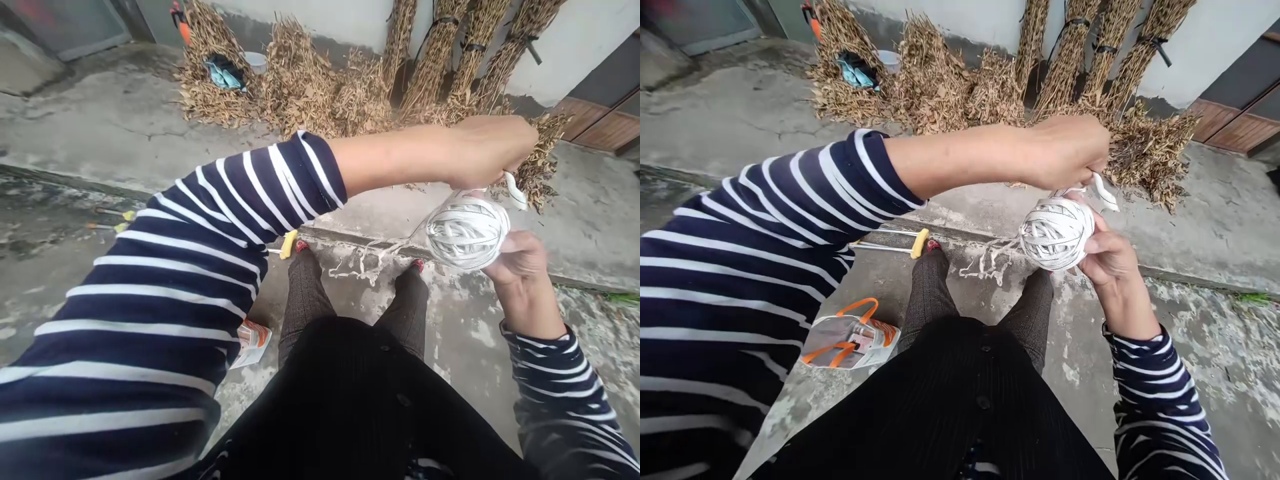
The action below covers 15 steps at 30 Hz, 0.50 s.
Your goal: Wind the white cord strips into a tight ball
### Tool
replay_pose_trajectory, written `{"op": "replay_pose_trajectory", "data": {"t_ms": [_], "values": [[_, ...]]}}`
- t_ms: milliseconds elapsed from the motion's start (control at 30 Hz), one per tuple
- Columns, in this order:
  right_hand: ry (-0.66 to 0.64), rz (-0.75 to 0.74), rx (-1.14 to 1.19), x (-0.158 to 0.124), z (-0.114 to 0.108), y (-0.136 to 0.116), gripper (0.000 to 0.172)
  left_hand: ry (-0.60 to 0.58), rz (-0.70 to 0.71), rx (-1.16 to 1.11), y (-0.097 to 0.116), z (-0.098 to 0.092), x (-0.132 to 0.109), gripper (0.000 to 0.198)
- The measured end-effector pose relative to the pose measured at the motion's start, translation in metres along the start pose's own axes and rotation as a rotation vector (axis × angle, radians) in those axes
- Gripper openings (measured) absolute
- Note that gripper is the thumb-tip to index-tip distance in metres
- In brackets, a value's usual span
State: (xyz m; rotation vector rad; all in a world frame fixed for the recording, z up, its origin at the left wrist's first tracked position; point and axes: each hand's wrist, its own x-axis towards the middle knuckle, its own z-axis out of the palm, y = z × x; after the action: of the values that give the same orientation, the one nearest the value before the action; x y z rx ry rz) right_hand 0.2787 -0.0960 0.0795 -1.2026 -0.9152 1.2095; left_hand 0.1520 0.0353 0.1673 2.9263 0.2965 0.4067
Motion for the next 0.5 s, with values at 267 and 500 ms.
{"op": "replay_pose_trajectory", "data": {"t_ms": [267,500], "values": [[0.009,0.121,0.061,0.006,0.005,-0.001,0.038,0.110,0.135,0.004,-0.009,0.024,-0.005,0.027],[0.000,-0.045,0.007,0.009,0.005,-0.014,0.065,0.065,-0.126,-0.446,-0.030,0.013,-0.017,0.026]]}}
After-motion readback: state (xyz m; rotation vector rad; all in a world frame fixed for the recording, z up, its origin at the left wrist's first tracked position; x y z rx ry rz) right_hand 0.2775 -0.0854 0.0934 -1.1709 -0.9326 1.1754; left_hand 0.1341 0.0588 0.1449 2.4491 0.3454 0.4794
